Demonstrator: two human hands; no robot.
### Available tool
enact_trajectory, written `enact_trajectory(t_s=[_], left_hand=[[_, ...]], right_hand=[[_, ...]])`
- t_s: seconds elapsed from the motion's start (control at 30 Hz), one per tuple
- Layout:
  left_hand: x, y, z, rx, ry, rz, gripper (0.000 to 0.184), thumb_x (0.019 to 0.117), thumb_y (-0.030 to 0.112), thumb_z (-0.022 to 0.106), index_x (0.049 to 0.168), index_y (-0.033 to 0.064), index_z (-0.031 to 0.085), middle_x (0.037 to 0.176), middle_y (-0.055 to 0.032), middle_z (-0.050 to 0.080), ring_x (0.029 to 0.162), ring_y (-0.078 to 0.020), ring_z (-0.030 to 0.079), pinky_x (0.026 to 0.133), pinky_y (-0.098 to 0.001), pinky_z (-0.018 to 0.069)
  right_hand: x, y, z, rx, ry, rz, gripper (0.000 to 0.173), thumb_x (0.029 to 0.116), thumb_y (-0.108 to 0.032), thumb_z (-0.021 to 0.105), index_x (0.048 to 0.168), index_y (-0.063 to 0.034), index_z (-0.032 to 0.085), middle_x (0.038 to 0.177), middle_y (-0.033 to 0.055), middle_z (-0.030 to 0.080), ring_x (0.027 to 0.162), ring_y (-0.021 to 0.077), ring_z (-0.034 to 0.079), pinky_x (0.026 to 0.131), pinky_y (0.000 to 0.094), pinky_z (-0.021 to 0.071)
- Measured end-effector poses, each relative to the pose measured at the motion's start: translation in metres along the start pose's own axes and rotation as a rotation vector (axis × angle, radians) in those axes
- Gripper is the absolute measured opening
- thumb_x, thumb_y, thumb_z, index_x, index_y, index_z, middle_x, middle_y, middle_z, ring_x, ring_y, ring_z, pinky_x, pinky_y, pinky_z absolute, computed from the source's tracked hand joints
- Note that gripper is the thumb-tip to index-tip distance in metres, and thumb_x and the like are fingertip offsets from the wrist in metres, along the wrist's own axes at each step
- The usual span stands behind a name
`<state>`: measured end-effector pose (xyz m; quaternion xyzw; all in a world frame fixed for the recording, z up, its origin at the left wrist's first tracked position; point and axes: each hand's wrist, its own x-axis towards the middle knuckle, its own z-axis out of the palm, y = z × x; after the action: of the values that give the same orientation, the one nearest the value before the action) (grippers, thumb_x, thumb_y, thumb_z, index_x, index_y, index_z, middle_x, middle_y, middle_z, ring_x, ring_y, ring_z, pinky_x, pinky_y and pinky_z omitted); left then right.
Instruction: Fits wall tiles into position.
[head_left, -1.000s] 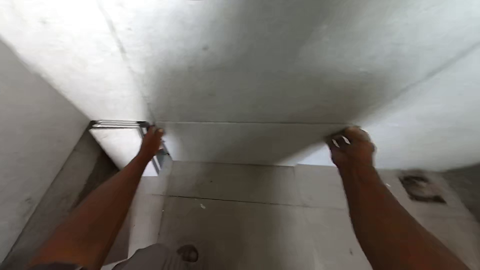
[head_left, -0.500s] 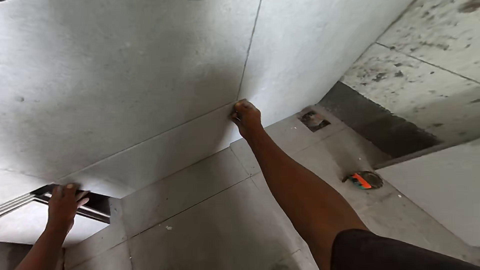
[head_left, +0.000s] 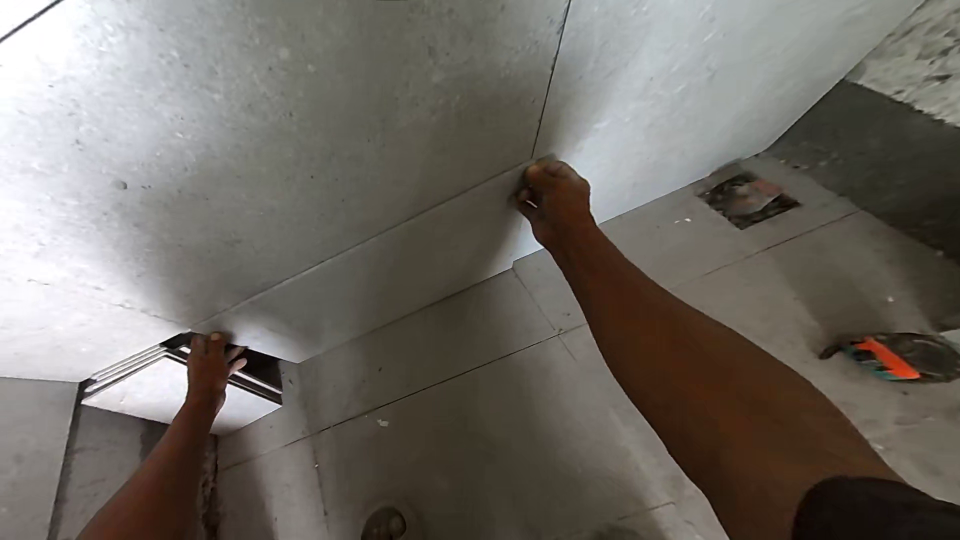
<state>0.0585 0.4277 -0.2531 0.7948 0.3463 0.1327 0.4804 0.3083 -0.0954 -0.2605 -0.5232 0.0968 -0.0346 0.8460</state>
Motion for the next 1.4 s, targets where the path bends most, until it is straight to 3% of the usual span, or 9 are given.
enact_trajectory(t_s=[0.7, 0.83, 1.2, 1.4], left_hand=[[0.001, -0.001, -0.001, 0.002, -0.015, 0.012, 0.044, 0.1134, 0.035, 0.037, 0.144, 0.0038, 0.040, 0.133, -0.0234, 0.057, 0.108, -0.0310, 0.069, 0.085, -0.0492, 0.0593], [0.001, 0.001, -0.001, 0.019, -0.009, 0.002, 0.047, 0.1134, 0.035, 0.037, 0.150, 0.0056, 0.037, 0.138, -0.0242, 0.055, 0.110, -0.0325, 0.068, 0.088, -0.0501, 0.0592], [0.004, -0.001, 0.001, -0.005, 0.001, 0.004, 0.045, 0.1133, 0.033, 0.038, 0.147, 0.0031, 0.041, 0.132, -0.0250, 0.058, 0.106, -0.0335, 0.068, 0.084, -0.0500, 0.0590], [0.013, -0.012, -0.002, -0.004, -0.039, 0.017, 0.049, 0.1126, 0.033, 0.040, 0.152, 0.0036, 0.037, 0.137, -0.0246, 0.056, 0.110, -0.0327, 0.067, 0.085, -0.0507, 0.0596]], right_hand=[[0.000, -0.001, 0.001, 0.018, 0.015, 0.002, 0.003, 0.1018, -0.012, 0.062, 0.099, -0.0128, 0.060, 0.084, -0.0003, 0.060, 0.068, 0.0118, 0.060, 0.070, 0.0334, 0.0592], [0.000, -0.002, 0.001, -0.009, 0.004, -0.003, 0.001, 0.1023, -0.013, 0.060, 0.101, -0.0122, 0.060, 0.087, -0.0001, 0.060, 0.070, 0.0116, 0.060, 0.071, 0.0341, 0.0586], [-0.001, -0.002, -0.001, -0.044, -0.016, -0.016, 0.005, 0.1028, -0.015, 0.059, 0.098, -0.0156, 0.059, 0.084, -0.0033, 0.061, 0.071, 0.0101, 0.062, 0.073, 0.0332, 0.0594], [-0.003, -0.002, 0.000, -0.018, 0.044, -0.034, 0.004, 0.1022, -0.010, 0.059, 0.104, -0.0071, 0.062, 0.084, 0.0019, 0.062, 0.070, 0.0124, 0.061, 0.070, 0.0346, 0.0585]])
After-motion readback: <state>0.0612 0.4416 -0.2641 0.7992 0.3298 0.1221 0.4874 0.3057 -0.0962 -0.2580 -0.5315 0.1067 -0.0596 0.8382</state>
